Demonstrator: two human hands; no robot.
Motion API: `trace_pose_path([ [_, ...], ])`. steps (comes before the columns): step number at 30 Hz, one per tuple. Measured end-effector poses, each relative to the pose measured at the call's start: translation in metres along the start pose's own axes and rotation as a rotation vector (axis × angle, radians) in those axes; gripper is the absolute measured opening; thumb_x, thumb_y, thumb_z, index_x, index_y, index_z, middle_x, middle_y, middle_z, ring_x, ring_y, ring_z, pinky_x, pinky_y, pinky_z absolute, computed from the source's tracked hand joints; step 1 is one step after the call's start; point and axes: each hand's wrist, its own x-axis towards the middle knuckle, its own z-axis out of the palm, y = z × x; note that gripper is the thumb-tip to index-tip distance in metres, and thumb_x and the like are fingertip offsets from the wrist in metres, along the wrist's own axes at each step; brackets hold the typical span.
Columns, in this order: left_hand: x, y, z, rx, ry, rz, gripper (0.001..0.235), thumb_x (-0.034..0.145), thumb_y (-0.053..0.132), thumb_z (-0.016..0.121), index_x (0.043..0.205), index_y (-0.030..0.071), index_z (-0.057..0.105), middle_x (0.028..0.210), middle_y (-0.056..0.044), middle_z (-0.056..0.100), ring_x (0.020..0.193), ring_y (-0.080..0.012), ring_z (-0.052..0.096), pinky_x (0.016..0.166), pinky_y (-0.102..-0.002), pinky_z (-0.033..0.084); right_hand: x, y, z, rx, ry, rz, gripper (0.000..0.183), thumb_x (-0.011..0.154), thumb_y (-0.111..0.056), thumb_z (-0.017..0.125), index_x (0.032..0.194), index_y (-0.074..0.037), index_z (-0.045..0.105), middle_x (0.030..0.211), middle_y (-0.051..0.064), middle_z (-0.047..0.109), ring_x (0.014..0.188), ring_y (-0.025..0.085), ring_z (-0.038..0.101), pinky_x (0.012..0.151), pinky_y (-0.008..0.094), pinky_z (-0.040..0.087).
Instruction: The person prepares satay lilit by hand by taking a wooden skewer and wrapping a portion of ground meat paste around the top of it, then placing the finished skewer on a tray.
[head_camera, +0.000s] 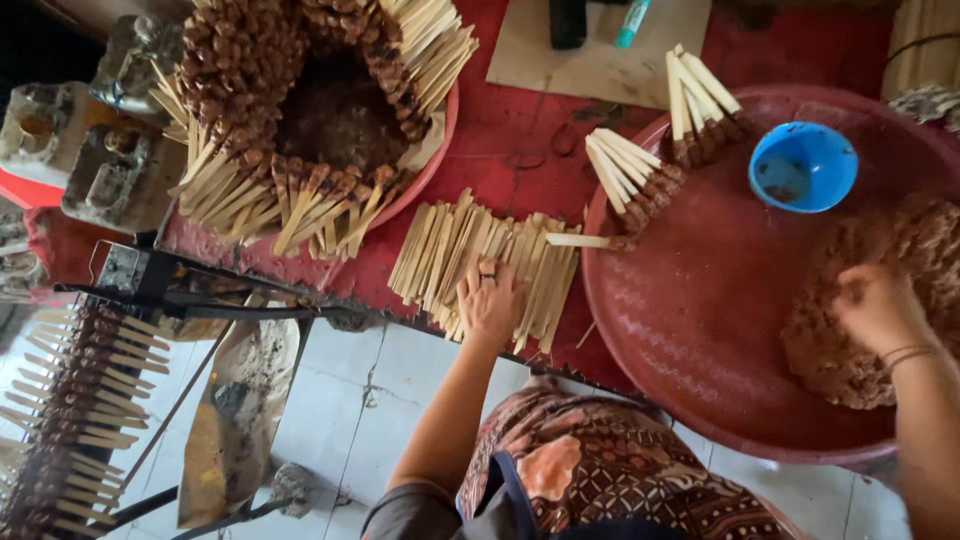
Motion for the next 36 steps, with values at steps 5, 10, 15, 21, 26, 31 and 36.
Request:
trace_pose_path([
  [5, 0.003, 0.001, 0.008, 0.002, 0.050, -0.066, 0.029, 0.095, 0.038, 0.053, 0.116, 0.018, 0.057, 0.127, -0.011, 0.052, 0.114, -0.0319, 0.046, 0.092, -0.046, 0.035, -0.029, 0.012, -0.001, -0.598, -0.217, -0.053, 0.025, 0.083, -0.007, 0.053, 0.104, -0.012, 0.064, 0.114, 0.014, 0.058, 0.102, 0.035, 0.063, 0.083, 0.045, 0.055],
  [10, 0.007, 0.004, -0.016, -0.037, -0.102, -0.161, 0.034, 0.097, 0.035, 0.050, 0.125, 0.017, 0.057, 0.142, -0.018, 0.041, 0.132, -0.0393, 0.038, 0.112, -0.054, 0.031, -0.046, 0.029, -0.034, 0.144, -0.077, 0.065, 0.043, 0.097, -0.033, 0.063, 0.138, -0.019, 0.064, 0.050, 0.014, 0.066, 0.063, 0.022, 0.062, 0.065, 0.033, 0.040],
  [15, -0.009, 0.015, -0.070, -0.465, 0.153, -0.487, 0.015, 0.085, 0.034, 0.070, 0.098, 0.031, 0.076, 0.130, -0.004, 0.049, 0.118, -0.0211, 0.046, 0.097, -0.046, 0.041, -0.037, 0.040, 0.029, 1.680, -0.057, 0.478, 0.022, 0.103, -0.031, 0.054, 0.085, -0.029, 0.040, 0.067, -0.013, 0.029, 0.055, 0.000, 0.027, 0.046, 0.015, 0.018],
  [21, -0.059, 0.034, -0.135, -1.323, 0.167, -0.064, 0.036, 0.095, 0.009, 0.054, 0.061, 0.006, 0.045, 0.045, -0.001, 0.038, 0.043, -0.0100, 0.037, 0.047, -0.025, 0.028, -0.072, -0.034, -0.026, 1.226, 0.117, 0.224, 0.022, 0.086, 0.006, 0.052, 0.076, -0.014, 0.050, 0.072, 0.004, 0.050, 0.064, 0.012, 0.054, 0.048, 0.021, 0.043],
  [26, -0.065, 0.064, -0.075, -1.860, -0.130, 0.000, 0.016, 0.093, 0.006, 0.056, 0.107, 0.001, 0.062, 0.081, -0.014, 0.067, 0.066, -0.0199, 0.066, 0.056, -0.027, 0.054, -0.026, 0.006, 0.006, -0.128, 0.019, 0.055, 0.023, 0.086, -0.024, 0.051, 0.079, -0.016, 0.072, 0.084, 0.009, 0.072, 0.088, 0.032, 0.068, 0.082, 0.043, 0.051],
  [31, -0.075, 0.111, -0.044, -1.733, -0.307, 0.026, 0.038, 0.091, 0.001, 0.051, 0.129, -0.004, 0.050, 0.079, -0.013, 0.059, 0.056, -0.0157, 0.059, 0.045, -0.024, 0.051, -0.070, -0.051, -0.063, 0.518, 0.089, 0.178, 0.034, 0.093, -0.010, 0.063, 0.127, -0.002, 0.063, 0.089, 0.027, 0.067, 0.069, 0.036, 0.066, 0.057, 0.041, 0.057],
  [36, -0.072, 0.148, -0.001, -1.871, -0.661, -0.122, 0.042, 0.101, 0.011, 0.044, 0.137, -0.012, 0.042, 0.077, -0.014, 0.060, 0.054, -0.0123, 0.058, 0.038, -0.015, 0.040, -0.083, -0.101, -0.002, 1.996, 0.254, 0.622, 0.025, 0.102, -0.012, 0.048, 0.081, -0.005, 0.061, 0.076, 0.009, 0.062, 0.076, 0.021, 0.068, 0.078, 0.033, 0.064],
])
